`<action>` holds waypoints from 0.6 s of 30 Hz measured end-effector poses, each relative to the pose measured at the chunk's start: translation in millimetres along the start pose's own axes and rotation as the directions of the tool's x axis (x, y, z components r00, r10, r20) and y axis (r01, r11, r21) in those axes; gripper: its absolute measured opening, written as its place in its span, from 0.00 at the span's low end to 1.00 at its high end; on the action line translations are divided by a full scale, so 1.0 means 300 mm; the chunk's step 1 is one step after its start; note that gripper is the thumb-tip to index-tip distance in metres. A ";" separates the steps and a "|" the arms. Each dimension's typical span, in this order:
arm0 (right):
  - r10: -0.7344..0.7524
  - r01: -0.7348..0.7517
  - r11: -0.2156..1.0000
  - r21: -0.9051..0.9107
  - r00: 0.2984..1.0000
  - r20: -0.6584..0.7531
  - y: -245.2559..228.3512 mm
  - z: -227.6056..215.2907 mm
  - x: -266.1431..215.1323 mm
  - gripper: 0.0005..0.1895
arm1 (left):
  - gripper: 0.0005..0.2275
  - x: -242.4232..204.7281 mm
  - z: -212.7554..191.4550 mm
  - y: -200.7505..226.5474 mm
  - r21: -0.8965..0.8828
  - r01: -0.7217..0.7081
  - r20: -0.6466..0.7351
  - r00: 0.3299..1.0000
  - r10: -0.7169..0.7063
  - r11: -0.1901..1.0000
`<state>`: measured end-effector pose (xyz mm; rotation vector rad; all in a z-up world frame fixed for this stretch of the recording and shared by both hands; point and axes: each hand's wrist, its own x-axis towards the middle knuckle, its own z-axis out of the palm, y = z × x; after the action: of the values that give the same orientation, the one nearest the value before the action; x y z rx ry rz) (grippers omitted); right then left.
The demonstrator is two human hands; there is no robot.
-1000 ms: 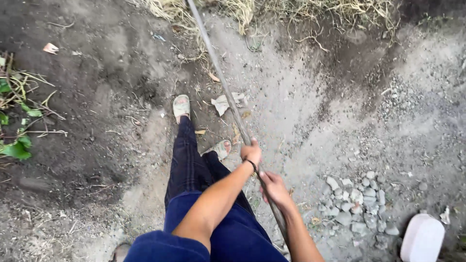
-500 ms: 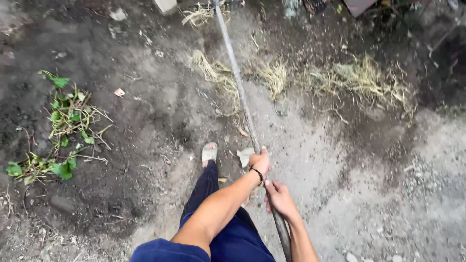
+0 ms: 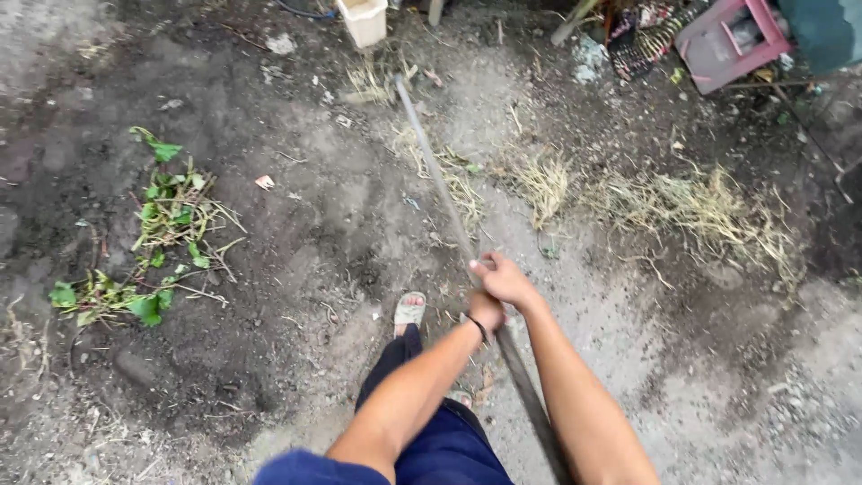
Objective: Raking dry grass and yard debris into piles on a dirt surface.
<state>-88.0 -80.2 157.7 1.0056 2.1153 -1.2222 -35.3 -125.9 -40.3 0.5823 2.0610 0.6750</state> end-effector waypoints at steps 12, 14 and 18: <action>0.206 -0.162 0.854 0.495 0.978 -0.036 0.600 0.122 0.054 0.13 | 0.28 -0.360 0.247 0.087 -0.824 0.435 0.498 0.862 0.097 0.364; 0.245 -0.188 0.831 0.523 0.968 -0.042 0.726 0.134 -0.028 0.12 | 0.17 -0.410 0.166 0.090 -0.598 0.282 0.415 0.910 -0.011 0.750; 0.301 -0.219 0.774 0.594 0.953 -0.041 0.956 0.230 -0.164 0.22 | 0.24 -0.245 0.321 -0.065 -0.307 0.132 0.033 0.991 -0.128 0.942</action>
<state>173.2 -64.4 12.8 1.6270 1.6187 -1.7432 80.9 -162.4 -55.7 0.2668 1.9113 0.8904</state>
